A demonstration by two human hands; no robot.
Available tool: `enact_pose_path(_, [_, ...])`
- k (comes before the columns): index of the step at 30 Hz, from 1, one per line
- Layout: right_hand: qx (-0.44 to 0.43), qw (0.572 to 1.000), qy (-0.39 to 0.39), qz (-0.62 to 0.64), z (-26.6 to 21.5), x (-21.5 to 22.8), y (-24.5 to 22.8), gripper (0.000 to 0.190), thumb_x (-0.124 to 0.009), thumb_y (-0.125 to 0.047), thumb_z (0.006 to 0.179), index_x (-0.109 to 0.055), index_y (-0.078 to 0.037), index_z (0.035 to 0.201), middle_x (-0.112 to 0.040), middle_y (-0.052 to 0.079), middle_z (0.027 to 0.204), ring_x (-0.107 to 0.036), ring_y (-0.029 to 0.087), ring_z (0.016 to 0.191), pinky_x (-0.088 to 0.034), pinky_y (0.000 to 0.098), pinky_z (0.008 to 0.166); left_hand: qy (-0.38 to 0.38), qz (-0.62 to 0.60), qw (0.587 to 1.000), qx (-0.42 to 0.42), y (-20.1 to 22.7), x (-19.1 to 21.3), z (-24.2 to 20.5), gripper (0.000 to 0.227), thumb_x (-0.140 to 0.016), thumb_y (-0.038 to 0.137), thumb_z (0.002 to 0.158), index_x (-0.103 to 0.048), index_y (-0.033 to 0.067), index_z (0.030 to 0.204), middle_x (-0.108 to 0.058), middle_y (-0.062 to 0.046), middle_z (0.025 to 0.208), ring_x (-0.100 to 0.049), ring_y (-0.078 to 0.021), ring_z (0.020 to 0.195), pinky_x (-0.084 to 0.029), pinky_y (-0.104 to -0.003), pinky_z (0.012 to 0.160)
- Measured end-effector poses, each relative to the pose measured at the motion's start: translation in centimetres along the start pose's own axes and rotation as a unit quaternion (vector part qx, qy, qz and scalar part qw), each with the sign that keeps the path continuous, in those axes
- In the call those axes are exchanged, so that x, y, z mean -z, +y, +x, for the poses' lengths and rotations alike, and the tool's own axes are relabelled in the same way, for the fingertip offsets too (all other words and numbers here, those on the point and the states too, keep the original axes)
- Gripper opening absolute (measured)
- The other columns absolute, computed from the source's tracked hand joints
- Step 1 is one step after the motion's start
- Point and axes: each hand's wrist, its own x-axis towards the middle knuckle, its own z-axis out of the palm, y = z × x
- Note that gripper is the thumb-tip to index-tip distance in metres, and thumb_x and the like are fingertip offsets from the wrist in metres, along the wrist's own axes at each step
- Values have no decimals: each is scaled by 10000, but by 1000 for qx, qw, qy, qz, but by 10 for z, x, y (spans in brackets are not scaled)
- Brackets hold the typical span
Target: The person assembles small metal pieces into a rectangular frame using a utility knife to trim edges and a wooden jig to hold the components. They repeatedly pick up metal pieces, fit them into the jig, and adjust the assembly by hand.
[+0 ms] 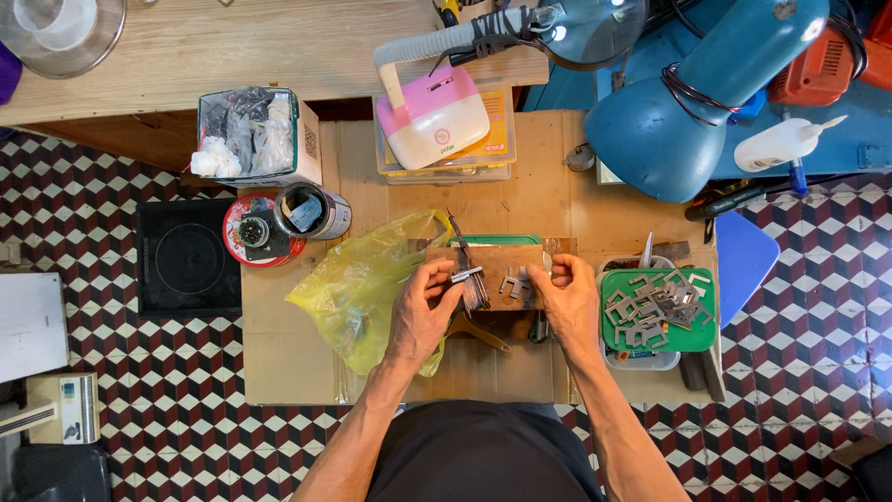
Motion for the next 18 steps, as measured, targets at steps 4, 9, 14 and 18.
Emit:
enact_pose_path(4, [-104,994,-44,5,9,-9,8,539,-860,-290,789,-620,20,1159,-668,70,925,-614,157,797,-542,304,720,-22,-6,1000,1,1,0,0,397,-748,164,912,-605,69,1270,-730,-142,1154,-731,-245,1056,-596,-369,915])
enact_pose_path(9, [-128,978,-57,153,13,-12,35,319,-829,-219,853,-700,6,1038,-684,26,867,-600,84,760,-514,229,684,-20,-13,999,35,10,3,-1,420,-747,170,899,-591,67,1276,-720,-135,1173,-723,-243,1067,-586,-375,913])
enact_pose_path(14, [-148,949,-54,272,17,-7,54,162,-773,-121,915,-735,6,1008,-692,27,861,-585,76,722,-469,218,649,58,43,992,-106,34,9,-6,341,-717,126,936,-611,49,1250,-704,-122,1246,-710,-269,1092,-585,-379,919])
enact_pose_path(18, [-145,935,-65,316,12,-1,46,151,-710,-113,945,-727,12,1026,-721,63,854,-665,105,731,-529,240,663,57,92,975,-196,59,3,-12,210,-687,85,976,-647,64,1181,-732,-93,1175,-741,-246,1040,-600,-353,899])
